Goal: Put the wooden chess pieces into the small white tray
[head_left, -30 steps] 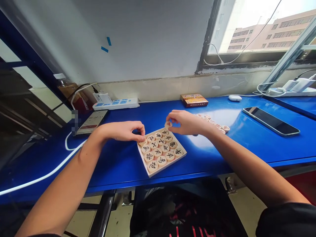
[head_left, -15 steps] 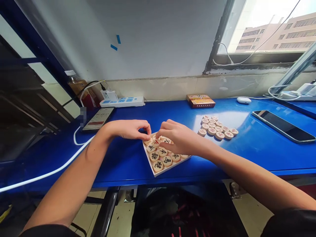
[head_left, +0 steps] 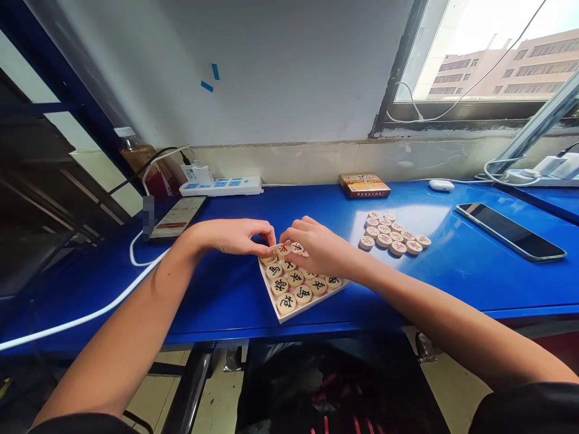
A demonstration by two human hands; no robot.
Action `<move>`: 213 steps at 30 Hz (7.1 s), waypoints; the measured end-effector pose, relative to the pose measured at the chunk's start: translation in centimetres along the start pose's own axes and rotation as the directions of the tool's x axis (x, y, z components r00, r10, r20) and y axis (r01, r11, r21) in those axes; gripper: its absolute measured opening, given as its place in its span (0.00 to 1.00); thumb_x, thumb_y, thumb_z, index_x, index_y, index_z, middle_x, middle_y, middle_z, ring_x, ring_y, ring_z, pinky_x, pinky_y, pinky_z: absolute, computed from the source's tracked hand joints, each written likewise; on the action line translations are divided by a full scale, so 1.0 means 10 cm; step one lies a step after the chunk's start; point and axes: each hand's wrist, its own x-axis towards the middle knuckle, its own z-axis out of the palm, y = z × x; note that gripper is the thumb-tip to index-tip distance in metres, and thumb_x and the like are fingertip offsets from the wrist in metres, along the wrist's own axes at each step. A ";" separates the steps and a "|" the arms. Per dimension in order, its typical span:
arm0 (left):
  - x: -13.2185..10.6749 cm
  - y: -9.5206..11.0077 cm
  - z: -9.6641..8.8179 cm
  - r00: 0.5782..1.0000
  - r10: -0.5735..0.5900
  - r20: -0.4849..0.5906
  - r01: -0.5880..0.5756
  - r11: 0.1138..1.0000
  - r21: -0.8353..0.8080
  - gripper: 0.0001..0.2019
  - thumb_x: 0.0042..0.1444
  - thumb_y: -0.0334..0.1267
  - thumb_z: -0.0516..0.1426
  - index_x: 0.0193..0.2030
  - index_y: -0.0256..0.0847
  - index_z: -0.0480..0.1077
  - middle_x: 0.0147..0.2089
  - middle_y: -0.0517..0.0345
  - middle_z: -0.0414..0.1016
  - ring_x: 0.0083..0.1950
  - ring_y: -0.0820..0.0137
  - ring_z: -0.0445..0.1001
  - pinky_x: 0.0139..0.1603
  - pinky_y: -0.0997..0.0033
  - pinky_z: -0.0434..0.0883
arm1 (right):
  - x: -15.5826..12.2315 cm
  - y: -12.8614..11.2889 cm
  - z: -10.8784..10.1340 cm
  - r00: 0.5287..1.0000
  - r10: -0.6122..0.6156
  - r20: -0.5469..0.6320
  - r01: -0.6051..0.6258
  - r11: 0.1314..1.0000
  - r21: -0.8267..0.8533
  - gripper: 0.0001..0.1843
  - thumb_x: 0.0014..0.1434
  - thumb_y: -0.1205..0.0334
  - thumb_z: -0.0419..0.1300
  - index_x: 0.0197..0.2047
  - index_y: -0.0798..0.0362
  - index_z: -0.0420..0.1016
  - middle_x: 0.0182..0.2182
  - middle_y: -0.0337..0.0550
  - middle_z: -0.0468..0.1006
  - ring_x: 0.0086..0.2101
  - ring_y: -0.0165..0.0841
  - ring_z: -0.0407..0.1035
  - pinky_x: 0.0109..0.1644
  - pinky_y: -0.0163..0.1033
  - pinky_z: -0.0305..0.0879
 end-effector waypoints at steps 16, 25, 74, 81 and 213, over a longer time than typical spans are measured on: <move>-0.02 0.02 -0.03 0.997 -0.050 0.064 0.051 0.999 -0.004 0.15 0.56 0.48 0.54 0.44 0.42 0.69 0.47 0.60 0.72 0.48 0.67 0.68 0.46 0.75 0.63 | 0.05 -0.02 0.07 1.000 -0.025 -0.015 0.026 0.998 0.065 0.06 0.61 0.72 0.54 0.35 0.59 0.71 0.32 0.44 0.74 0.33 0.30 0.59 0.41 0.34 0.54; 0.03 0.04 -0.01 0.999 -0.019 0.034 0.019 1.000 -0.007 0.18 0.59 0.52 0.49 0.41 0.39 0.69 0.44 0.57 0.70 0.45 0.66 0.67 0.45 0.72 0.63 | 0.03 0.00 -0.01 0.996 -0.091 0.004 0.090 0.993 0.075 0.12 0.57 0.77 0.54 0.38 0.59 0.78 0.37 0.46 0.77 0.40 0.33 0.63 0.48 0.37 0.59; 0.04 0.10 0.01 0.996 -0.034 0.079 0.040 0.997 -0.067 0.18 0.57 0.49 0.52 0.48 0.42 0.70 0.44 0.59 0.73 0.46 0.67 0.69 0.42 0.74 0.63 | -0.02 0.08 -0.03 0.998 -0.053 0.045 0.056 0.997 -0.060 0.09 0.64 0.65 0.53 0.41 0.60 0.73 0.40 0.49 0.71 0.34 0.30 0.65 0.39 0.37 0.61; 0.07 0.05 0.02 0.994 -0.046 0.094 0.057 0.992 -0.113 0.20 0.56 0.53 0.54 0.49 0.43 0.70 0.48 0.59 0.73 0.48 0.66 0.69 0.44 0.74 0.63 | -0.16 0.15 0.03 0.999 -0.023 -0.040 0.026 0.998 0.061 0.09 0.62 0.69 0.52 0.39 0.58 0.74 0.37 0.46 0.72 0.35 0.30 0.67 0.40 0.35 0.62; 0.26 0.10 0.18 0.994 -0.106 0.032 0.110 0.922 -0.372 0.22 0.53 0.57 0.56 0.46 0.42 0.70 0.39 0.58 0.74 0.39 0.65 0.72 0.32 0.75 0.66 | -0.18 0.26 -0.08 0.999 -0.012 -0.048 0.011 0.999 -0.032 0.08 0.61 0.70 0.54 0.36 0.57 0.76 0.33 0.43 0.72 0.34 0.30 0.63 0.41 0.36 0.57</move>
